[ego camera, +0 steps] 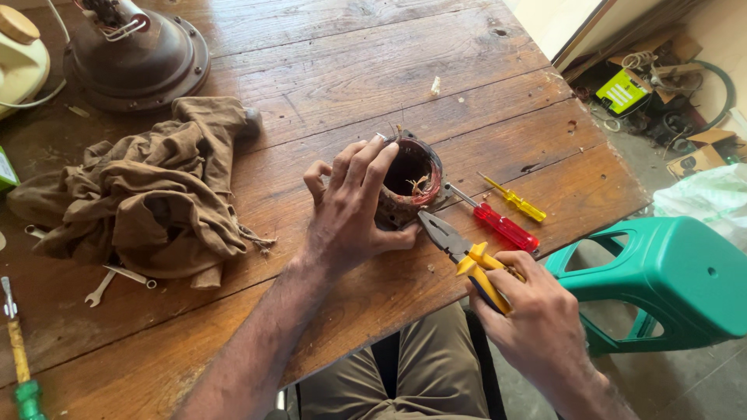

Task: The person sits at a wooden workbench removing burnt copper windings from an electric motor stator. They pull wire out by hand, use a yellow screwdriver to pry and hook the windings, and use pliers to grip and extract remaining wire pieces from the housing.

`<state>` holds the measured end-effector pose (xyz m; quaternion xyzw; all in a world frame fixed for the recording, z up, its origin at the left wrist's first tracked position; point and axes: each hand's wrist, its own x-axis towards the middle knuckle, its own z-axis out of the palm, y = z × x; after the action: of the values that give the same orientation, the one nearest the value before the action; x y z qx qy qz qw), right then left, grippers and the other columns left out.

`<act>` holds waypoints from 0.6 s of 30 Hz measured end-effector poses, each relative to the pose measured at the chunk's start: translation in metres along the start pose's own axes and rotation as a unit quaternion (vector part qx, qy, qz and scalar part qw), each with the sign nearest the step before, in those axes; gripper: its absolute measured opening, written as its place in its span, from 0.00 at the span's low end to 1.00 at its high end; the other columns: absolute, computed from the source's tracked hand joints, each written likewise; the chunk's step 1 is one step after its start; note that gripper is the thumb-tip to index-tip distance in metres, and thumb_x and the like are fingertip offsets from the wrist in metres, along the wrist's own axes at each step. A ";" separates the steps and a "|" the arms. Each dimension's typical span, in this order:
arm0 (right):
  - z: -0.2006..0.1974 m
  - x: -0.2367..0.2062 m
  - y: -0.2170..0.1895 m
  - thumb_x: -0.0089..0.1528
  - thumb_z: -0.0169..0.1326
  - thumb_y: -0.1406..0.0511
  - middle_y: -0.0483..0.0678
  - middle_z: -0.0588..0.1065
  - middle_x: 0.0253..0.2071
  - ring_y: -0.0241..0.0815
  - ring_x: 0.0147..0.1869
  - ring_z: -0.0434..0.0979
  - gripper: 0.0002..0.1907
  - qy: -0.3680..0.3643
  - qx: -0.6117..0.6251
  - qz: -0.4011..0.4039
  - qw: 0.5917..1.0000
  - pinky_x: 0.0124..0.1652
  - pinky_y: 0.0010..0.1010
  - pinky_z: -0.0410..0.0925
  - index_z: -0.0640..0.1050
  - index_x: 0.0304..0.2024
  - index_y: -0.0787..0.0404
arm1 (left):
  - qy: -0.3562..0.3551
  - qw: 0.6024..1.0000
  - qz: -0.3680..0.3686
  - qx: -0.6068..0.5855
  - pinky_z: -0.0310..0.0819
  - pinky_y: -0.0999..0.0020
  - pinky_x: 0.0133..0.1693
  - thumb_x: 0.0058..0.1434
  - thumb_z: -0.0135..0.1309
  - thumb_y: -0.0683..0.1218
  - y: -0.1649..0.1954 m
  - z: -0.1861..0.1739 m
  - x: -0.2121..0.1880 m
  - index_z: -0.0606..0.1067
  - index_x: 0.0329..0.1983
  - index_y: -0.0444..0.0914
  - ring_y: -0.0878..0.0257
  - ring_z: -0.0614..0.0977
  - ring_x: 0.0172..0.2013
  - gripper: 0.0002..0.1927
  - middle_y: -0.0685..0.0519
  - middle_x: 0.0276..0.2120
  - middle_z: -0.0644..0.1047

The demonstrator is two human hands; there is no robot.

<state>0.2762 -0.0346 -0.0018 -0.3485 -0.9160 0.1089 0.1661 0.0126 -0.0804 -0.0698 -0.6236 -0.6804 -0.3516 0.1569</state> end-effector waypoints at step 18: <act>0.015 -0.007 0.035 0.56 0.63 0.56 0.46 0.80 0.36 0.36 0.36 0.76 0.21 -0.095 0.344 0.266 0.896 0.36 0.27 0.70 0.84 0.47 0.62 | 0.020 1.000 0.014 0.005 0.47 0.47 0.63 0.54 0.63 0.69 0.000 -0.004 0.001 0.57 0.74 0.40 0.53 0.64 0.68 0.52 0.45 0.67 0.65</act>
<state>0.2966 -0.0147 -0.0284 -0.4884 -0.7060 0.4897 0.1524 0.0120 -0.0825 -0.0667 -0.6247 -0.6704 -0.3582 0.1789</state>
